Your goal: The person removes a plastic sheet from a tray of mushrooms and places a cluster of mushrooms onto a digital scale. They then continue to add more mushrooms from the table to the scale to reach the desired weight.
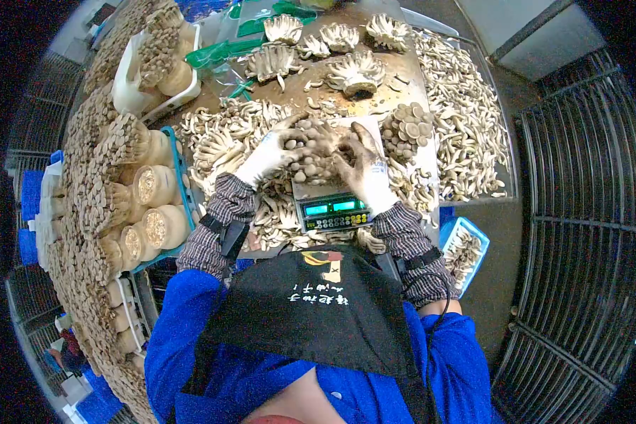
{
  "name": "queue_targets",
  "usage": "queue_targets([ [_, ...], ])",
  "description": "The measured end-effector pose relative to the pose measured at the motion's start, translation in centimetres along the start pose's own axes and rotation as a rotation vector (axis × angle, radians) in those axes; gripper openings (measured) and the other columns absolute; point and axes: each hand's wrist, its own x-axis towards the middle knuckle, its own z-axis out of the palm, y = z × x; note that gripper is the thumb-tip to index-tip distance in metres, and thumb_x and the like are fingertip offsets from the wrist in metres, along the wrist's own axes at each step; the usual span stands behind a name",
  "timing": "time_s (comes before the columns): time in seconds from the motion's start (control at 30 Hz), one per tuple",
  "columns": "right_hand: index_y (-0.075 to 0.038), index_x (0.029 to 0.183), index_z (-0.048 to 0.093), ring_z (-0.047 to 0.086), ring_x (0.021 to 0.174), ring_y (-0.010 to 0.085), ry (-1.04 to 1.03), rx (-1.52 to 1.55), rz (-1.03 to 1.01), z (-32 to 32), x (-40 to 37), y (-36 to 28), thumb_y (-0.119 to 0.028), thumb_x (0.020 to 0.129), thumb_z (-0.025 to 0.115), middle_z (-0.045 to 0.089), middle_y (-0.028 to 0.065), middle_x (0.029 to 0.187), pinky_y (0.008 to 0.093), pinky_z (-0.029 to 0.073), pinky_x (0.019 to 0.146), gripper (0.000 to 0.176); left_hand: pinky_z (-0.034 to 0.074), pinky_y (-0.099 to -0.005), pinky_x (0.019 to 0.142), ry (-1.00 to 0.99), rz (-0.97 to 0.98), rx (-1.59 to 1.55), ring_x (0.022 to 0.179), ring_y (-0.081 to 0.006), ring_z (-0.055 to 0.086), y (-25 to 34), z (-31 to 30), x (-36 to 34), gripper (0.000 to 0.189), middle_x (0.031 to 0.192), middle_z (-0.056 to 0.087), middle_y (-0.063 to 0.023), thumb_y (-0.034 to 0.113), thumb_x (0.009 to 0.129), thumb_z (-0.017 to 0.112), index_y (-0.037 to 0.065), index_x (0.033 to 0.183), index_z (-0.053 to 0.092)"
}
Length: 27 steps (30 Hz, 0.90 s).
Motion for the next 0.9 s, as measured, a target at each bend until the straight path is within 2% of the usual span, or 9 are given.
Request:
queue_targets([
  [0.23,-0.002,0.122,0.06,0.046,0.135,0.0381,0.128,0.168,0.028,-0.8,-1.1,1.4,-0.009,0.08,0.077,0.043,0.0264,0.148,0.0422,0.04,0.111,0.047,0.037,-0.0386,0.112,0.026,-0.123,-0.188,0.143,-0.0302,0.038,-2.4,-1.3,-2.9,0.027,0.16,0.033,-0.0177,0.015,0.082,0.072,0.002,0.106,0.069],
  [0.33,0.001,0.146,0.033,0.045,0.134,0.029,0.177,0.566,0.223,-1.5,-2.7,3.1,-0.008,0.083,0.075,0.041,0.0216,0.148,0.039,0.043,0.109,0.076,0.053,-0.0219,0.066,0.102,-0.185,-0.522,0.073,-0.0096,0.062,-3.8,-0.9,-4.0,0.035,0.115,0.063,-0.007,0.015,0.093,0.064,0.001,0.124,0.057],
  [0.37,0.001,0.149,0.029,0.045,0.134,0.0267,0.186,0.802,0.332,-2.4,-2.8,2.4,-0.009,0.085,0.074,0.041,0.0203,0.148,0.0368,0.045,0.107,0.079,0.054,-0.0251,0.077,0.131,-0.258,-0.761,0.087,-0.0132,0.063,1.4,-1.4,-4.5,0.035,0.116,0.063,-0.0067,0.02,0.095,0.061,0.001,0.124,0.057],
  [0.47,-0.004,0.146,0.034,0.063,0.114,0.0251,0.192,1.175,0.492,-2.4,-4.0,6.3,-0.012,0.093,0.067,0.059,0.0168,0.128,0.0367,0.058,0.09,0.063,0.046,-0.0311,0.1,0.307,-0.099,-0.625,0.118,-0.0187,0.054,-5.1,0.1,-3.9,0.041,0.135,0.054,-0.0076,0.028,0.099,0.06,0.003,0.131,0.054],
  [0.53,-0.008,0.137,0.045,0.069,0.102,0.0264,0.229,1.507,0.645,-0.5,-6.2,10.8,-0.016,0.097,0.062,0.066,0.0127,0.115,0.0391,0.062,0.077,0.045,0.047,-0.0285,0.094,0.319,-0.18,-0.706,0.112,-0.0146,0.054,-3.5,0.4,-3.4,0.046,0.128,0.056,-0.0052,0.028,0.099,0.06,0.004,0.136,0.05],
  [0.63,-0.002,0.127,0.055,0.069,0.099,0.0262,0.234,1.755,0.806,0.4,-7.5,14.6,-0.011,0.099,0.057,0.067,0.0156,0.112,0.0417,0.058,0.089,0.03,0.049,-0.0245,0.078,0.28,-0.159,-0.656,0.1,-0.0102,0.056,-1.9,1.0,-1.7,0.052,0.124,0.058,-0.0064,0.03,0.098,0.06,0.004,0.14,0.047],
  [0.77,-0.002,0.127,0.056,0.058,0.066,0.0127,0.444,1.76,1.112,-3.9,-7.7,10.7,-0.011,0.099,0.058,0.067,0.0064,0.093,0.0291,0.053,0.066,0.03,0.031,-0.0357,0.114,0.009,-0.078,-0.638,0.13,-0.0216,0.047,-1.7,2.2,1.6,0.062,0.136,0.056,-0.0114,0.042,0.094,0.061,0.002,0.14,0.051],
  [0.87,-0.002,0.132,0.054,0.039,0.053,0.0026,0.25,1.972,0.785,-5.7,-12.7,15.6,-0.009,0.099,0.057,0.062,-0.0012,0.093,0.0157,0.035,0.052,0.034,0.03,-0.036,0.116,-0.14,-0.075,-0.547,0.136,-0.0225,0.044,-1.1,2.4,3.7,0.078,0.146,0.05,-0.0119,0.054,0.09,0.063,0.001,0.145,0.046],
  [0.9,-0.003,0.139,0.05,0.05,0.061,0.0042,0.172,1.866,0.718,-6.7,-14.3,16.5,-0.007,0.098,0.057,0.064,0.0016,0.105,0.0158,0.042,0.055,0.042,0.029,-0.0357,0.117,-0.142,-0.238,-0.685,0.135,-0.0232,0.045,1.5,2.4,3.4,0.078,0.144,0.052,-0.013,0.054,0.09,0.064,0.0,0.144,0.047],
])
